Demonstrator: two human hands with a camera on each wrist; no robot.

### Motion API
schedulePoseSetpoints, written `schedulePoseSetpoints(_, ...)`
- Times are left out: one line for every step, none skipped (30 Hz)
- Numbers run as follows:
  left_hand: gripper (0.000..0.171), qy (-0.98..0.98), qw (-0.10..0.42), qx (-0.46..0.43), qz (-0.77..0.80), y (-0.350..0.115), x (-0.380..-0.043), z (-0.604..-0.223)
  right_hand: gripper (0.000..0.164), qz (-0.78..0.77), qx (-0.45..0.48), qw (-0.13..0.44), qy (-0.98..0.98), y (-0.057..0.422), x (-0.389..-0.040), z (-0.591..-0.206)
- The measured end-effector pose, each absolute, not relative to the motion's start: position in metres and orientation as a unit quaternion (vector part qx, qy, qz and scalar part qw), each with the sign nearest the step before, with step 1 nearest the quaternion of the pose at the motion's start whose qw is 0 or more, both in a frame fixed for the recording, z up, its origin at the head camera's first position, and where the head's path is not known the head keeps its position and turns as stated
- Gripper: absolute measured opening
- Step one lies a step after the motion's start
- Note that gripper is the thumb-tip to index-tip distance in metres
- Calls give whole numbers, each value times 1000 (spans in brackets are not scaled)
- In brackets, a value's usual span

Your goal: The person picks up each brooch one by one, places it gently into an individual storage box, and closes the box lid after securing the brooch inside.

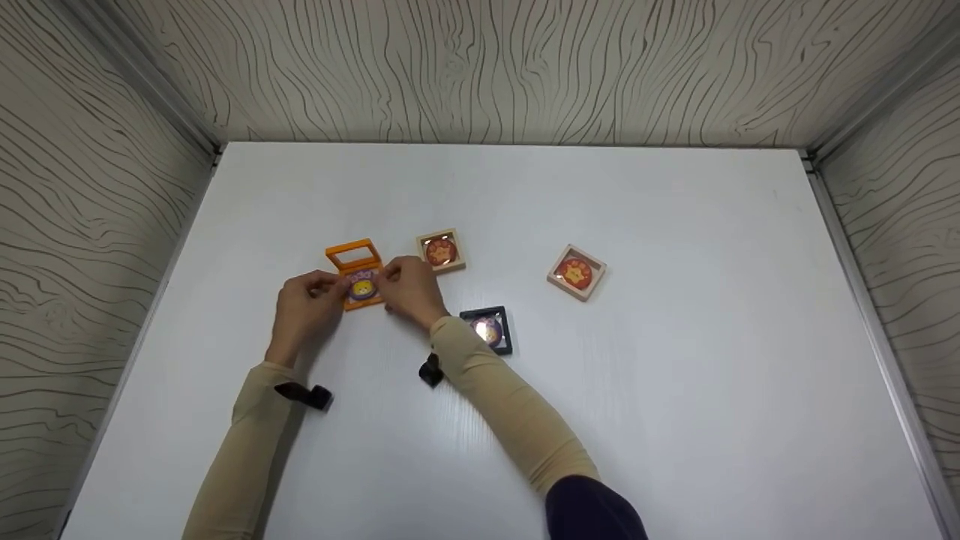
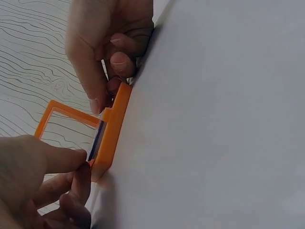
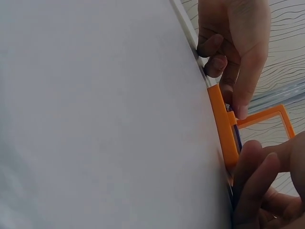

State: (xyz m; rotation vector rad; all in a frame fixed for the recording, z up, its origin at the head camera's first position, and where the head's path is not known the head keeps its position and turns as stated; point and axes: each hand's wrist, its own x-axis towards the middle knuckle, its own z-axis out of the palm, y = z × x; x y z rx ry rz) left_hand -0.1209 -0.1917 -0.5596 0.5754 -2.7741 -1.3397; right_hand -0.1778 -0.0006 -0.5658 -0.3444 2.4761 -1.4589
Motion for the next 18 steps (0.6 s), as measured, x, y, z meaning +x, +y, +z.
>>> schedulePoseSetpoints(24,-884,1,180,-430,-192,-121,-559,15,-503,-117,128,847,0,-178,-566)
schedulePoseSetpoints(23,-883,0,176,-434,-193,-121,-559,15,-506,-116,132,844,1,-178,-565)
schedulePoseSetpoints(23,-882,-2,172,-440,-193,-122,-558,15,-512,-114,140,840,2,-179,-565)
schedulePoseSetpoints(23,-879,-3,169,-445,-195,-122,-558,15,-516,-115,146,836,2,-179,-564)
schedulePoseSetpoints(23,-877,-5,166,-450,-197,-122,-557,15,-520,-114,153,833,3,-180,-563)
schedulePoseSetpoints(23,-875,-8,164,-456,-198,-122,-557,15,-526,-112,160,828,3,-180,-561)
schedulePoseSetpoints(24,-872,-12,161,-461,-200,-122,-556,15,-530,-109,164,825,4,-181,-560)
schedulePoseSetpoints(25,-870,-15,159,-467,-202,-122,-555,15,-534,-106,169,821,5,-181,-558)
schedulePoseSetpoints(26,-868,-21,158,-470,-204,-123,-554,15,-537,-102,172,819,6,-181,-556)
schedulePoseSetpoints(28,-867,-26,156,-473,-205,-123,-553,16,-538,-100,175,818,6,-182,-554)
schedulePoseSetpoints(30,-866,-32,154,-475,-207,-123,-552,18,-542,-96,179,815,7,-182,-552)
schedulePoseSetpoints(32,-865,-37,153,-476,-208,-124,-551,19,-544,-93,181,814,7,-183,-549)
schedulePoseSetpoints(34,-865,-42,152,-476,-209,-124,-550,20,-546,-91,182,813,7,-183,-547)
schedulePoseSetpoints(37,-866,-46,150,-474,-210,-124,-549,21,-548,-89,184,811,8,-184,-546)
schedulePoseSetpoints(39,-867,-48,148,-473,-211,-125,-548,23,-550,-86,185,810,8,-185,-545)
schedulePoseSetpoints(41,-867,-49,146,-474,-211,-126,-547,24,-553,-83,185,808,8,-186,-543)
schedulePoseSetpoints(42,-867,-49,144,-475,-211,-126,-546,26,-555,-80,183,808,8,-187,-542)
schedulePoseSetpoints(44,-868,-48,141,-474,-212,-127,-545,27,-559,-77,181,806,8,-188,-541)
